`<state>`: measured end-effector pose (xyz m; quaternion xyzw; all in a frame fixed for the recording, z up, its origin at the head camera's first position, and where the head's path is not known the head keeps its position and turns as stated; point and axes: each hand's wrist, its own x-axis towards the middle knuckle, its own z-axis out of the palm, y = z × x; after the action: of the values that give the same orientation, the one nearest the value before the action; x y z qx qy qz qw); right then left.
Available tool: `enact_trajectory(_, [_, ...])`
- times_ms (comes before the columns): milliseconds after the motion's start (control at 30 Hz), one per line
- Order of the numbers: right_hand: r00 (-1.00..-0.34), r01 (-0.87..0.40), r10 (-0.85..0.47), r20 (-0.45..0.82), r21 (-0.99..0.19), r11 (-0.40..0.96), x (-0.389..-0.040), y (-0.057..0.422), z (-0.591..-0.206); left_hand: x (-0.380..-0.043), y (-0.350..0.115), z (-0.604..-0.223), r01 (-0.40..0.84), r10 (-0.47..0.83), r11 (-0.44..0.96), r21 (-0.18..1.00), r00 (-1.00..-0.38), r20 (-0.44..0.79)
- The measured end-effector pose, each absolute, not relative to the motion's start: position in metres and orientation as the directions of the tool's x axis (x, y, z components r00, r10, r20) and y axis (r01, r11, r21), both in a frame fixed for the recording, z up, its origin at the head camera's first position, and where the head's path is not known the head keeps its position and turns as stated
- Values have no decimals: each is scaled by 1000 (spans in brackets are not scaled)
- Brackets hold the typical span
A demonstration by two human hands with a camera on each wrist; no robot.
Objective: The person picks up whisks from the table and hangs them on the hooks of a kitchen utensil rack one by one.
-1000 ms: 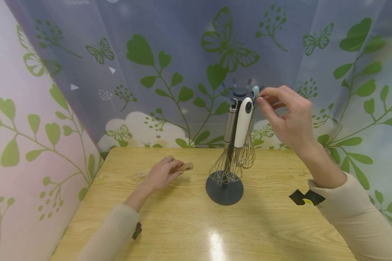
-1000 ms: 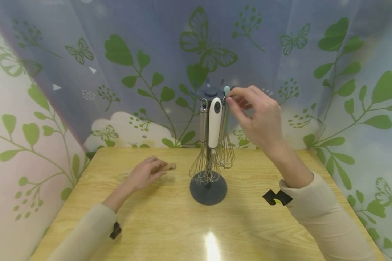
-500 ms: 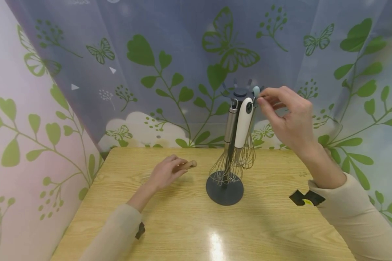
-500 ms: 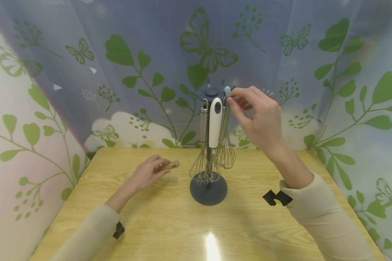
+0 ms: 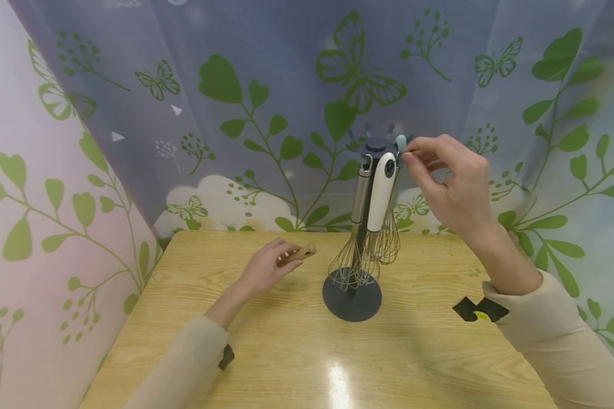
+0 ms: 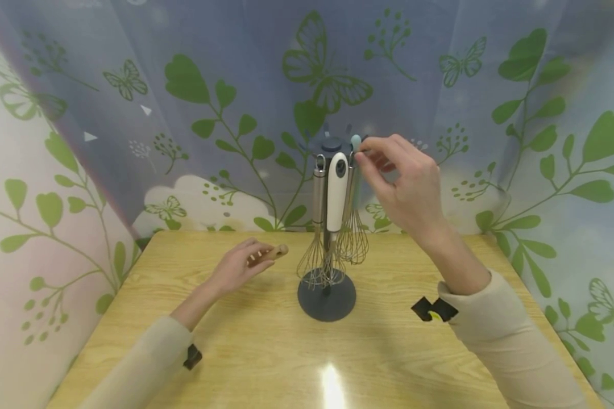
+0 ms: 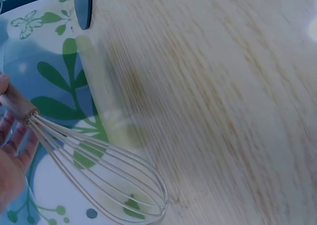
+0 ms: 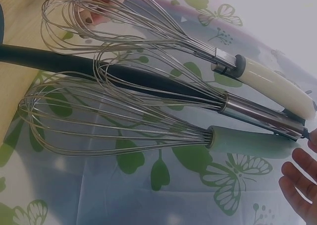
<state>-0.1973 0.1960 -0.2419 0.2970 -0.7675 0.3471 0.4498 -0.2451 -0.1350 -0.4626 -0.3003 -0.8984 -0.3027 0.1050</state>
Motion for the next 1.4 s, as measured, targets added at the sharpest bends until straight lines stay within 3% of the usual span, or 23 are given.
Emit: enact_trajectory(1400, [-426,-757,-140,894,-267,596,-196,196,-242,-246,-92,-442,559,434,446,699,-818,378])
